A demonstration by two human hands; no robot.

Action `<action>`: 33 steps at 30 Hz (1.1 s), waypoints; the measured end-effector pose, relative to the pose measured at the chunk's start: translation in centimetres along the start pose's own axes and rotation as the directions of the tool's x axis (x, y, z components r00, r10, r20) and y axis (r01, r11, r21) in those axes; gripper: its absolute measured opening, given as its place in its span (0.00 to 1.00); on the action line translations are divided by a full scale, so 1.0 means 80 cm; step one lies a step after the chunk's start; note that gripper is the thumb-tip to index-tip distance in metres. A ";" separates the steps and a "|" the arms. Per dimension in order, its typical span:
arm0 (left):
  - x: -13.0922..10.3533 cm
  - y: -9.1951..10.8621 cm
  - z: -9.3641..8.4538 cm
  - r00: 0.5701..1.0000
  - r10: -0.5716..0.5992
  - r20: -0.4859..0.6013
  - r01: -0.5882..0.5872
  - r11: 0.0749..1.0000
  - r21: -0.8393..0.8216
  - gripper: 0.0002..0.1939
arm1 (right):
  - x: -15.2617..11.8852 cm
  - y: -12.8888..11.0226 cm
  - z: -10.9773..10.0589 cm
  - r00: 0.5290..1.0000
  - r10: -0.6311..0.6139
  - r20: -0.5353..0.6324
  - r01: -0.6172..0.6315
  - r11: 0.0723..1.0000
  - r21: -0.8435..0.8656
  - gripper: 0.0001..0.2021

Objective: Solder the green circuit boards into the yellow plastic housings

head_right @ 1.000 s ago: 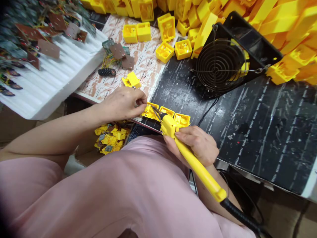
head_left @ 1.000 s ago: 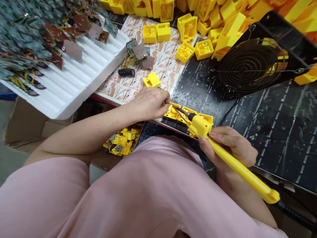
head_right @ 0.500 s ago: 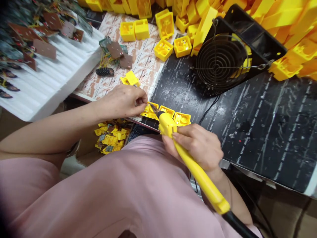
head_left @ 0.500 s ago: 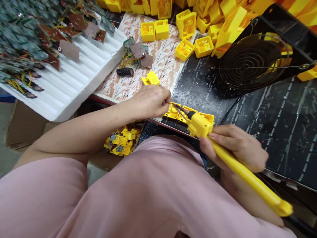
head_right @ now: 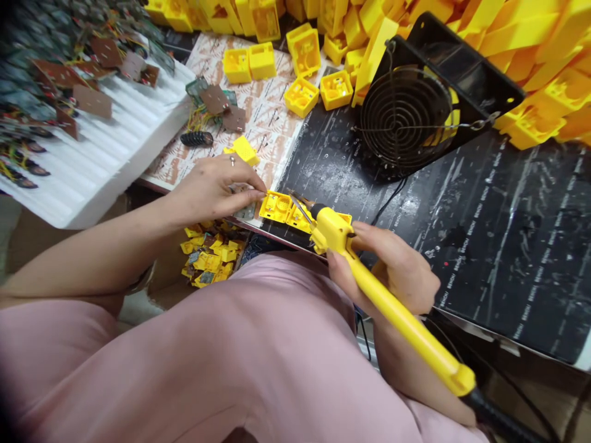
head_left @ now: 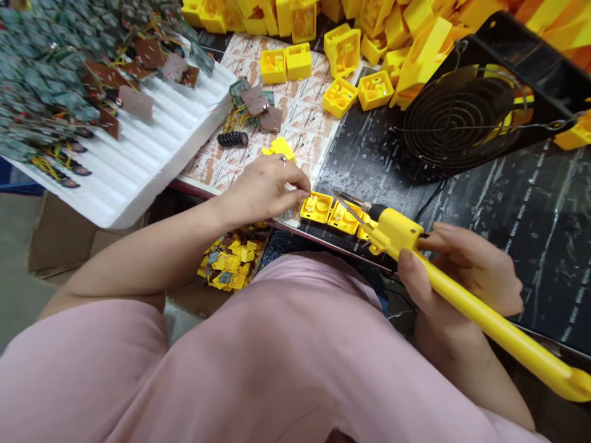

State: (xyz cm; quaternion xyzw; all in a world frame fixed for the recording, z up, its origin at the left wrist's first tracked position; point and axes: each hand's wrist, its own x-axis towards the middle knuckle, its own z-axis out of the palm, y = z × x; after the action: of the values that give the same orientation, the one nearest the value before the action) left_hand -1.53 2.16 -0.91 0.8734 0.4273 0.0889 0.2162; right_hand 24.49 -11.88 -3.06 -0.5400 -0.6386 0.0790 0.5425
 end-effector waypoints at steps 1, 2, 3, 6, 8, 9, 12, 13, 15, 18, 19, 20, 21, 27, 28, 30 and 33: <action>-0.002 -0.004 0.001 0.999 -0.018 -0.026 0.016 0.997 -0.074 0.11 | 0.000 0.004 0.000 1.000 0.001 -0.015 -0.001 1.000 -0.003 0.26; -0.003 -0.007 0.002 0.999 -0.037 -0.036 0.032 0.991 -0.132 0.11 | 0.000 0.008 0.000 1.000 -0.013 -0.016 0.013 1.000 0.003 0.26; -0.003 -0.009 0.003 0.998 -0.050 -0.033 0.044 0.985 -0.164 0.10 | 0.001 0.011 0.000 0.999 -0.041 -0.008 0.041 0.999 0.018 0.25; -0.004 -0.012 0.001 0.999 -0.021 0.030 0.025 0.991 -0.132 0.09 | 0.003 0.017 -0.001 0.990 -0.138 0.026 0.136 0.988 0.076 0.19; -0.007 -0.011 0.000 0.997 0.017 0.071 -0.012 0.997 -0.076 0.08 | 0.006 0.015 -0.005 0.985 -0.167 0.052 0.161 0.982 0.094 0.15; -0.008 -0.010 0.000 0.996 0.035 0.082 -0.031 0.998 -0.050 0.08 | 0.008 0.013 -0.007 0.982 -0.169 0.086 0.160 0.982 0.100 0.15; -0.014 -0.005 0.004 0.994 0.064 0.085 -0.067 0.997 0.028 0.08 | 0.014 0.005 -0.013 0.957 -0.201 0.211 0.178 0.977 0.120 0.16; -0.016 -0.003 0.006 0.994 0.066 0.082 -0.070 0.996 0.048 0.09 | 0.016 0.003 -0.014 0.945 -0.202 0.257 0.180 0.978 0.105 0.18; -0.017 0.000 0.009 0.994 0.070 0.079 -0.076 0.994 0.077 0.09 | 0.021 0.004 -0.013 0.925 -0.239 0.294 0.219 0.971 0.099 0.21; -0.016 0.003 0.010 0.995 0.075 0.073 -0.082 0.992 0.098 0.09 | 0.024 0.012 -0.009 0.903 -0.306 0.302 0.274 0.951 0.145 0.16; -0.015 0.004 0.011 0.995 0.075 0.072 -0.082 0.991 0.105 0.08 | 0.025 0.015 -0.007 0.899 -0.322 0.298 0.287 0.945 0.155 0.13; -0.014 0.005 0.011 0.995 0.073 0.069 -0.080 0.991 0.111 0.08 | 0.025 0.018 -0.005 0.898 -0.328 0.294 0.295 0.944 0.150 0.10; -0.014 0.006 0.011 0.995 0.070 0.067 -0.078 0.990 0.117 0.08 | 0.025 0.020 -0.004 0.896 -0.333 0.295 0.304 0.942 0.140 0.09; -0.012 0.012 0.013 0.996 0.073 0.060 -0.083 0.982 0.171 0.09 | 0.033 0.017 0.000 0.864 -0.375 0.337 0.346 0.927 0.146 0.08; -0.011 0.013 0.013 0.995 0.075 0.059 -0.084 0.979 0.185 0.09 | 0.036 0.015 -0.001 0.853 -0.363 0.375 0.334 0.932 0.140 0.07; -0.010 0.015 0.014 0.995 0.082 0.056 -0.092 0.971 0.221 0.09 | 0.041 0.010 -0.002 0.821 -0.360 0.443 0.326 0.933 0.152 0.07; -0.010 0.018 0.016 0.993 0.110 0.044 -0.118 0.950 0.289 0.09 | 0.049 0.005 -0.006 0.773 -0.420 0.475 0.351 0.907 0.231 0.10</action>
State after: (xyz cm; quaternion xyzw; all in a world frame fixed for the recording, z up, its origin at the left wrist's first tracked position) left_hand -0.57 0.42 -1.36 0.9200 0.3815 0.0256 0.0857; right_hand 25.79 -8.88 -0.74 -0.3200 -0.8505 0.1482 0.3902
